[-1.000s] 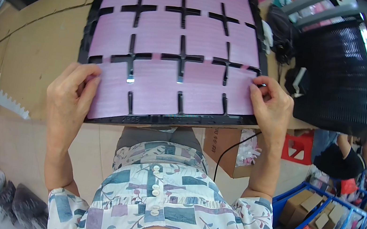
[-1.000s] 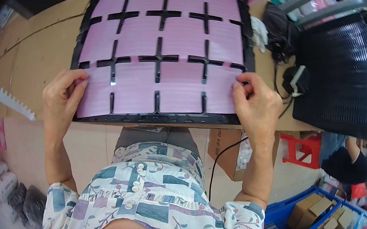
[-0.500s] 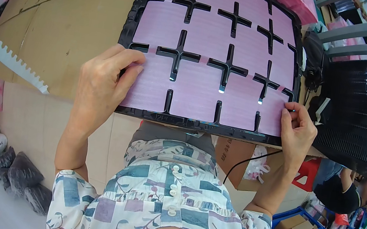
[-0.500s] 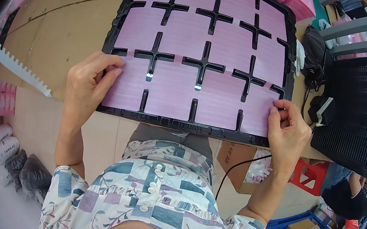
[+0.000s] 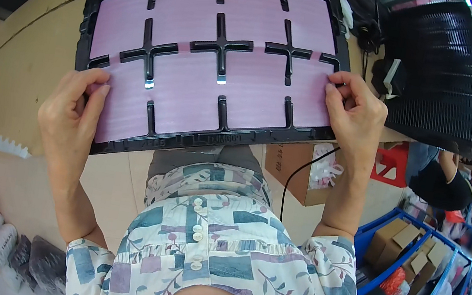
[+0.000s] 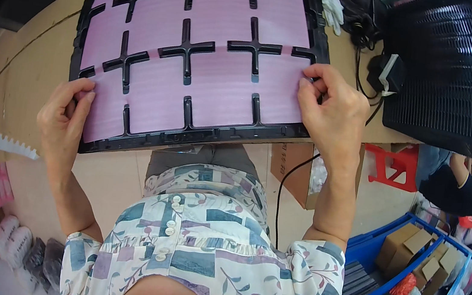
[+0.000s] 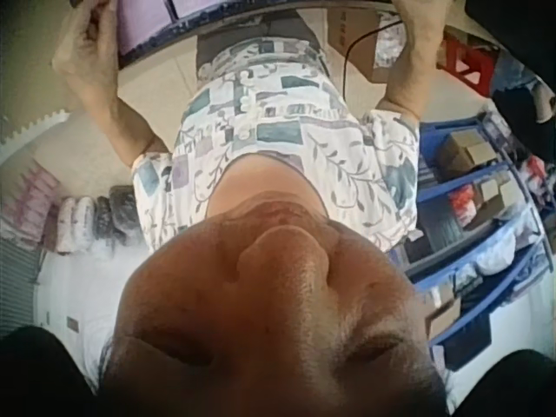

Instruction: The person places pink foam inserts into black plastic trays and secures them with white adhesive strips. They then stack the completed trays and wrap a bundle of pink foam inserts in plastic film.

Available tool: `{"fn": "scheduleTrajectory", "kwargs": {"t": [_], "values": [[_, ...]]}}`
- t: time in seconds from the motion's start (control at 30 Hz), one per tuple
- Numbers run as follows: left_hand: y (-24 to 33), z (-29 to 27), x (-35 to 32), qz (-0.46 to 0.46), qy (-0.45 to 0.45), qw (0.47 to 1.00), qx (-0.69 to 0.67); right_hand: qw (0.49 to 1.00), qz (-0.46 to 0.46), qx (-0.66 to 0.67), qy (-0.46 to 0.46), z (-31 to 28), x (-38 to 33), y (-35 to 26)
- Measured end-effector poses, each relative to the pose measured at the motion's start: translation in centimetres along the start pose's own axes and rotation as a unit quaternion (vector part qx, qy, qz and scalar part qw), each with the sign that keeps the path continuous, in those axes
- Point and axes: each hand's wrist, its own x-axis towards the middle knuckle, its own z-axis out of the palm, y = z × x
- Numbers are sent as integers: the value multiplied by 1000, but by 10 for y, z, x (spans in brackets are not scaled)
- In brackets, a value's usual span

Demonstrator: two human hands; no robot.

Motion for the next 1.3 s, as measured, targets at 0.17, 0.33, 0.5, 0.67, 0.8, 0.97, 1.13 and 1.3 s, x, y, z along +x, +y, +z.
{"fn": "scheduleTrajectory", "kwargs": {"t": [0.17, 0.33, 0.5, 0.67, 0.8, 0.97, 1.13, 1.3], "values": [[-1, -1, 0, -3, -6, 1000, 4, 1000, -18, -16, 4, 1, 0, 4], [-1, 0, 0, -3, -2, 1000, 7, 999, -28, -34, 10, 1, -2, 1], [4, -1, 2, -6, 4, 1000, 7, 999, -34, -35, 13, 2, -2, 4], [4, -1, 1, -10, 1, 1000, 9, 998, -42, -40, 15, 3, -2, 4], [2, -1, 1, -10, -6, 1000, 14, 998, -43, -48, 15, 2, -3, 5], [12, 2, -3, 22, 26, 993, 110, 982, -102, -149, 47, 5, -7, 2], [18, 3, -8, 73, 50, 976, 198, 958, -191, -214, 24, -11, -10, 5], [14, -1, -12, 116, 6, 966, 233, 955, -240, -174, -11, -19, -16, 11]]}}
